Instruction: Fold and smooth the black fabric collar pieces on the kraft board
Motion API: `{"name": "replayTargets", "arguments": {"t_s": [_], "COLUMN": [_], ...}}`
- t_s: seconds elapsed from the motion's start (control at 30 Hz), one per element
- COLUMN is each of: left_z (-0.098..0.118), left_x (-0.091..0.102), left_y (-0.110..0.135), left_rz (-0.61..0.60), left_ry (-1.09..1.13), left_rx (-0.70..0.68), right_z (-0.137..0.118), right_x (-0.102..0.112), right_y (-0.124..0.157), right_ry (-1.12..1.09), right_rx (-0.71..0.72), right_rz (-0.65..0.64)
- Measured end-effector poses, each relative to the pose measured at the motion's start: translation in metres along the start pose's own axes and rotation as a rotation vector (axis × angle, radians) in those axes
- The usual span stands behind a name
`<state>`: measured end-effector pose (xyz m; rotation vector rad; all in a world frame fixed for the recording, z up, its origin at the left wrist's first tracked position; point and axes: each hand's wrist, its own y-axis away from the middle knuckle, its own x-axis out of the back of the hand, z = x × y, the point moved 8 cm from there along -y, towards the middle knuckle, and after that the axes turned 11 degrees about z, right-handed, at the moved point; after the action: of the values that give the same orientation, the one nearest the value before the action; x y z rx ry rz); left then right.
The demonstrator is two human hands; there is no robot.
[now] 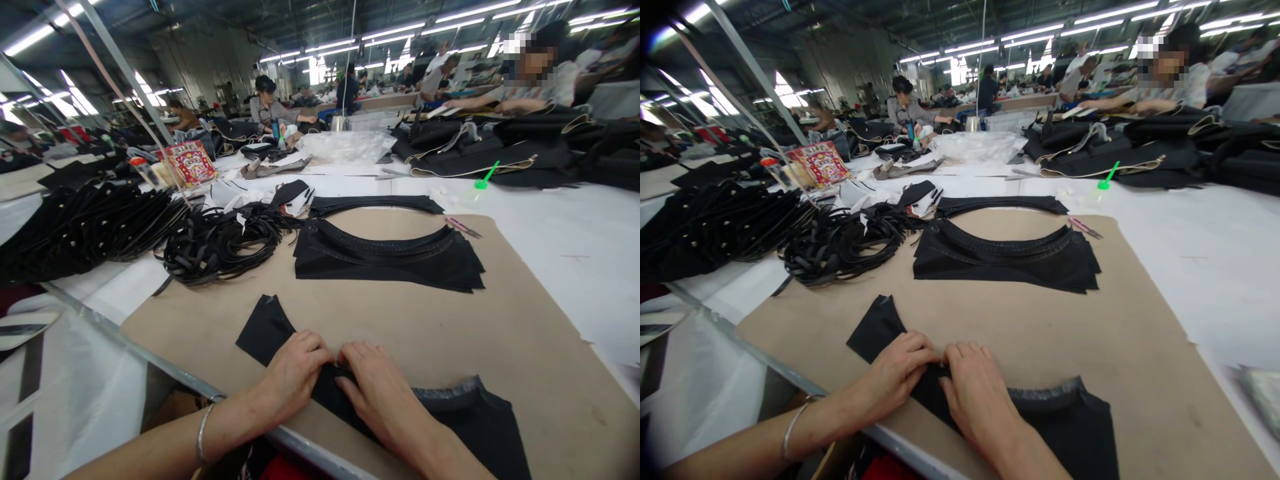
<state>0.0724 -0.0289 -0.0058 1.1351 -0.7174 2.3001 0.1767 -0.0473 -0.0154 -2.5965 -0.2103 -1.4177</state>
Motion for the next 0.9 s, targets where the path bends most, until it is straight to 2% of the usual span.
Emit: {"name": "replayTargets", "arguments": {"t_s": [0.3, 0.63, 0.9], "left_z": [0.002, 0.01, 0.014], "left_x": [-0.004, -0.008, -0.012], "left_y": [-0.003, 0.018, 0.024], "left_rz": [0.0, 0.063, -0.013], "left_ry": [0.009, -0.002, -0.062], "left_rx": [-0.021, -0.101, -0.129], "right_z": [0.004, 0.004, 0.01], "right_x": [0.001, -0.002, 0.006], "right_y": [0.003, 0.019, 0.033], "right_ry": [-0.106, -0.072, -0.005], "right_rx": [0.017, 0.18, 0.251], "right_rz": [-0.012, 0.039, 0.019]}}
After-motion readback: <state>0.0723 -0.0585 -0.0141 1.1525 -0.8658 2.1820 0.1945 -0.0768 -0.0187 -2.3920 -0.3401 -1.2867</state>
